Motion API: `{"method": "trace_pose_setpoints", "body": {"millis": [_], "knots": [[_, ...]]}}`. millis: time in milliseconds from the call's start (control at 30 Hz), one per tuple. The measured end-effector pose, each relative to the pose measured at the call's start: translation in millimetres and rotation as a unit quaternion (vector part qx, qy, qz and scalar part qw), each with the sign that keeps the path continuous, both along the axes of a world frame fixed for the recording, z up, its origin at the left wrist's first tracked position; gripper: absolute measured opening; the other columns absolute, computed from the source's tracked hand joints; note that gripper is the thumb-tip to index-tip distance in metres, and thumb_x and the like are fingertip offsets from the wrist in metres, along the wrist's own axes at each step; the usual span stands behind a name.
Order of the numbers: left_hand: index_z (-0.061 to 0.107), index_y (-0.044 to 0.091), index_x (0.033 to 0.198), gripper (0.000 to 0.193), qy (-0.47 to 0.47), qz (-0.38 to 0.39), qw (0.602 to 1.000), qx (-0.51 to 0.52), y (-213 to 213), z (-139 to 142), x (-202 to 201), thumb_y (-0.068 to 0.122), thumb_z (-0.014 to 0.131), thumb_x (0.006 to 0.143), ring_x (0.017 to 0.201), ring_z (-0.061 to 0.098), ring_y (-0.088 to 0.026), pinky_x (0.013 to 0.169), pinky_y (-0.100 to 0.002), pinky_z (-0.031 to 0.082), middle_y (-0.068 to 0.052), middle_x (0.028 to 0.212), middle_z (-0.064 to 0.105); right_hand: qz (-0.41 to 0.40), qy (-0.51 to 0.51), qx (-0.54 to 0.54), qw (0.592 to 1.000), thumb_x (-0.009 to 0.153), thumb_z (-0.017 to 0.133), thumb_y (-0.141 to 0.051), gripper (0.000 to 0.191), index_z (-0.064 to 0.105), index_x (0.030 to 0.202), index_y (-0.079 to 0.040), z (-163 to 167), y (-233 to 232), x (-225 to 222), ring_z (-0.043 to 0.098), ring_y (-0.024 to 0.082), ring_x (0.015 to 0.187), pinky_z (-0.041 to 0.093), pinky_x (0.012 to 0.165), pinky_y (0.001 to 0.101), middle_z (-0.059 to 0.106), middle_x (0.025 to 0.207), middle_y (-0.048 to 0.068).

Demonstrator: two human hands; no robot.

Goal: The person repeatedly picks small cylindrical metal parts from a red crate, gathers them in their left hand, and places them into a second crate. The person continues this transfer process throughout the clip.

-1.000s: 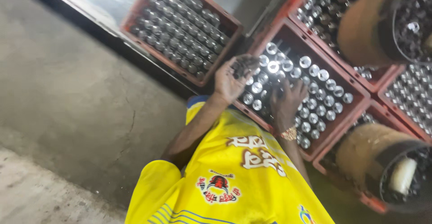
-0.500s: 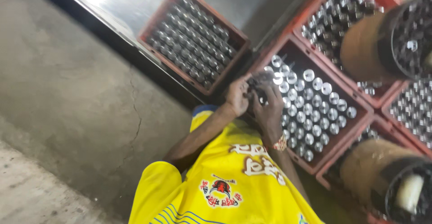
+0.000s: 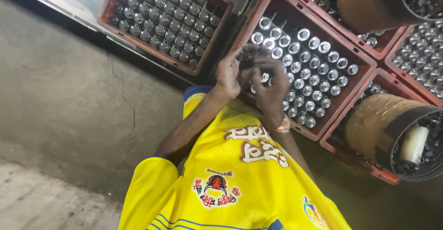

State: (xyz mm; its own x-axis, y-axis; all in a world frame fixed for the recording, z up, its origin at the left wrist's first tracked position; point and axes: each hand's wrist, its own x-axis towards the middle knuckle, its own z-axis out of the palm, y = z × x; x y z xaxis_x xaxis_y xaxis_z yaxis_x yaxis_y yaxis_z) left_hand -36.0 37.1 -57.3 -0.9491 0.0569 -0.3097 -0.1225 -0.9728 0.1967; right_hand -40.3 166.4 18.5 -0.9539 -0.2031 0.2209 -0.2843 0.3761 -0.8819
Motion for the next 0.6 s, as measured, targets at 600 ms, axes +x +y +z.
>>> {"method": "trace_pose_setpoints", "body": {"millis": [600], "knots": [[0.061,-0.013,0.124,0.042,0.047,0.079,0.991,0.099,-28.3,-4.3,1.6,0.02,0.038,0.11,0.129,0.061,-0.042,0.123,-0.054,0.04,-0.031,0.128,0.066,-0.038,0.158,0.321,0.933,0.087,0.087,-0.008,0.019,0.071,0.098,-0.005,-54.9,79.3,-29.7,0.056,0.03,0.103,0.043,0.104,0.0527,0.062,0.109,0.011]]}}
